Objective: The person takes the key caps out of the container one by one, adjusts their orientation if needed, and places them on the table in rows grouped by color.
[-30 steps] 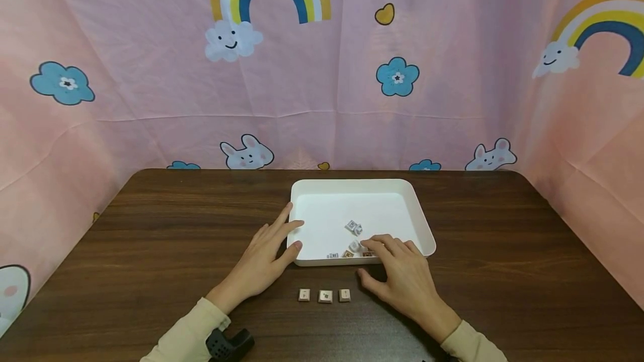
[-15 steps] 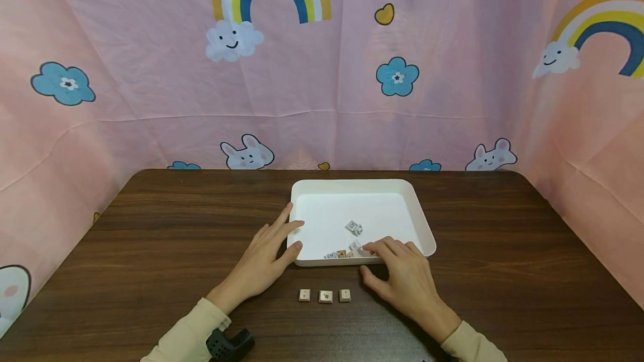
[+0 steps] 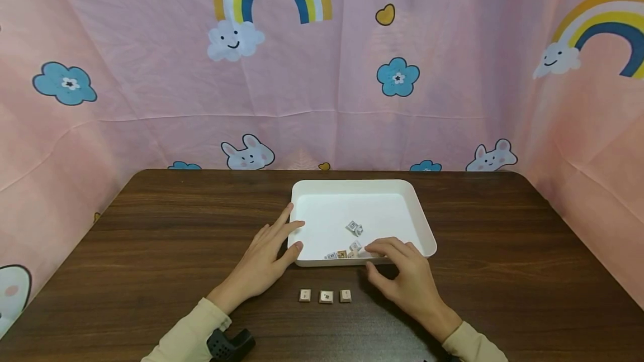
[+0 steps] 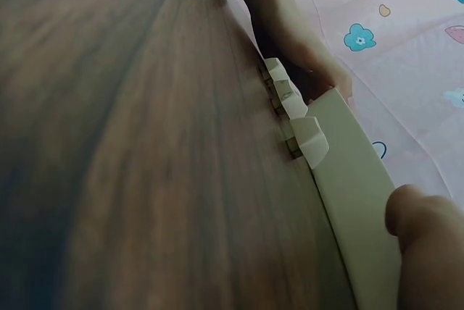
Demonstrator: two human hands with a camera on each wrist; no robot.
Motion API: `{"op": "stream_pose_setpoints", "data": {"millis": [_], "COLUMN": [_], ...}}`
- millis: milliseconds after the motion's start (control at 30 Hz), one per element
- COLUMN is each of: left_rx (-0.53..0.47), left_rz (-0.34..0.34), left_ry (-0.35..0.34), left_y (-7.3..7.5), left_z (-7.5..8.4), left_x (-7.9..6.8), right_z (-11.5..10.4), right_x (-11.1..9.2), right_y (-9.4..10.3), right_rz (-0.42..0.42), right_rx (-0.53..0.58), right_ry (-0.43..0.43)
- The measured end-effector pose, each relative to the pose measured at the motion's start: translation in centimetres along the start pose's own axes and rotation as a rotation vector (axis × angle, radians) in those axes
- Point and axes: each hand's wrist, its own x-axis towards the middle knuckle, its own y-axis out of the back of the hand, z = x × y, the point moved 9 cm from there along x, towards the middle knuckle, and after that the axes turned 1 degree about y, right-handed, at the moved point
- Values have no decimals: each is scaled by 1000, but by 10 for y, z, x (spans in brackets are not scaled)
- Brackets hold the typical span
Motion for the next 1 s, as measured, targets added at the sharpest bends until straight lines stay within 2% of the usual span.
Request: {"op": "stream_pose_setpoints", "data": {"millis": [333, 667, 1000], "left_rx": [-3, -1, 1], "left_rz": [-3, -3, 0], "left_ry": [-2, 0, -9], "left_y": [0, 0, -1], "left_z": [0, -1, -1], "left_x": [-1, 0, -1], "right_z": [-10, -14, -16], "right_x": [0, 2, 1], "right_y": [3, 11, 4], "right_rz": [39, 122, 51], "right_rx": [192, 278, 312], "right_ry": [125, 167, 172]}}
